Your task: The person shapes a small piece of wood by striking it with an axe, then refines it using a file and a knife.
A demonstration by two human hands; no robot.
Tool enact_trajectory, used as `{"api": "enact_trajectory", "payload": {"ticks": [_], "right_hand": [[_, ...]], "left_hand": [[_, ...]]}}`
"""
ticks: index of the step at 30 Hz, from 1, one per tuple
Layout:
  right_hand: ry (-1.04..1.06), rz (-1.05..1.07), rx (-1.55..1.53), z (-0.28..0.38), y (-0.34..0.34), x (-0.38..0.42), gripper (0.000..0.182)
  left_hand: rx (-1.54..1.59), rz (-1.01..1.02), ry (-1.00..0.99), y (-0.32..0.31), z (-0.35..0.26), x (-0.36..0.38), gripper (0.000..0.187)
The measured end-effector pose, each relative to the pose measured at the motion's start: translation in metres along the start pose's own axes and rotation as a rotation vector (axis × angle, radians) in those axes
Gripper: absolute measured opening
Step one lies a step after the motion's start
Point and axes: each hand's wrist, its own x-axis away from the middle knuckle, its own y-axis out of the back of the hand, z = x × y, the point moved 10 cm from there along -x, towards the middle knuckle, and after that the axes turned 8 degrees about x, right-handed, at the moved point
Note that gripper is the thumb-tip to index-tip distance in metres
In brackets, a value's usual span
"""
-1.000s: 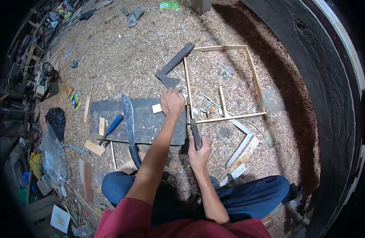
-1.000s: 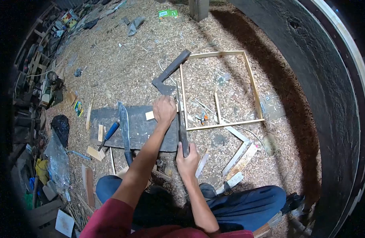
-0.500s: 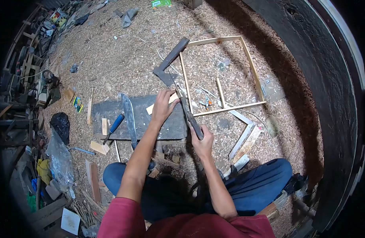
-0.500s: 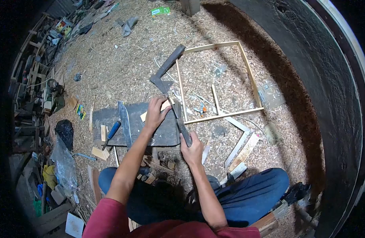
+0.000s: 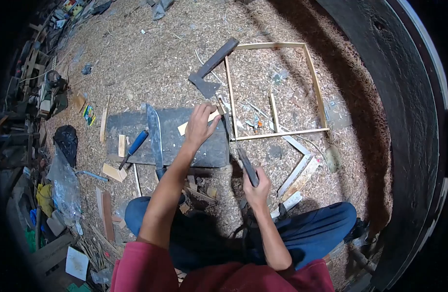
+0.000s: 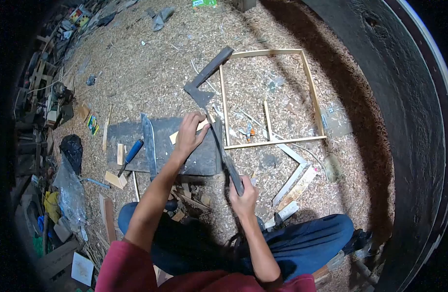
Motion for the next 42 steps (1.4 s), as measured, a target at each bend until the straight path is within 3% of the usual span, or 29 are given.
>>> {"api": "enact_trajectory", "payload": {"ticks": [3,6,11,14,20,25,28,32,36,37,42], "right_hand": [[0.015,0.039,0.005,0.025,-0.014,-0.033,0.015],[0.087,0.009,-0.02,0.028,-0.017,-0.031,0.015],[0.007,0.008,0.064,0.018,0.01,-0.005,0.013],[0.046,0.024,0.089,0.031,-0.023,-0.043,0.014],[-0.018,-0.003,-0.002,0.007,0.009,0.009,0.013],[-0.025,0.054,0.039,0.027,-0.022,-0.037,0.011],[0.051,0.024,0.011,0.032,-0.013,-0.023,0.011],[-0.018,-0.008,0.097,0.018,0.01,0.003,0.011],[0.008,0.042,0.126,0.034,-0.03,-0.044,0.012],[0.075,0.013,0.115,0.04,-0.029,-0.044,0.012],[0.01,-0.008,0.056,0.017,0.004,0.003,0.013]], "left_hand": [[-0.029,-0.017,-0.039,0.0,-0.005,0.0,0.028],[-0.028,-0.008,-0.04,0.001,-0.006,0.001,0.028],[-0.051,-0.007,-0.087,-0.001,-0.01,0.001,0.027],[-0.046,0.025,-0.056,-0.006,-0.003,0.002,0.027],[-0.06,0.014,-0.057,-0.004,-0.001,-0.001,0.027],[-0.048,0.037,-0.054,-0.006,-0.004,0.003,0.028],[-0.051,0.052,-0.034,-0.005,-0.002,0.002,0.027],[-0.065,0.042,-0.038,-0.003,-0.005,0.004,0.026],[-0.06,0.056,-0.026,-0.007,-0.004,0.004,0.026],[-0.042,0.044,-0.038,-0.004,-0.003,0.0,0.026],[-0.058,0.043,-0.028,-0.004,0.0,-0.002,0.027]]}}
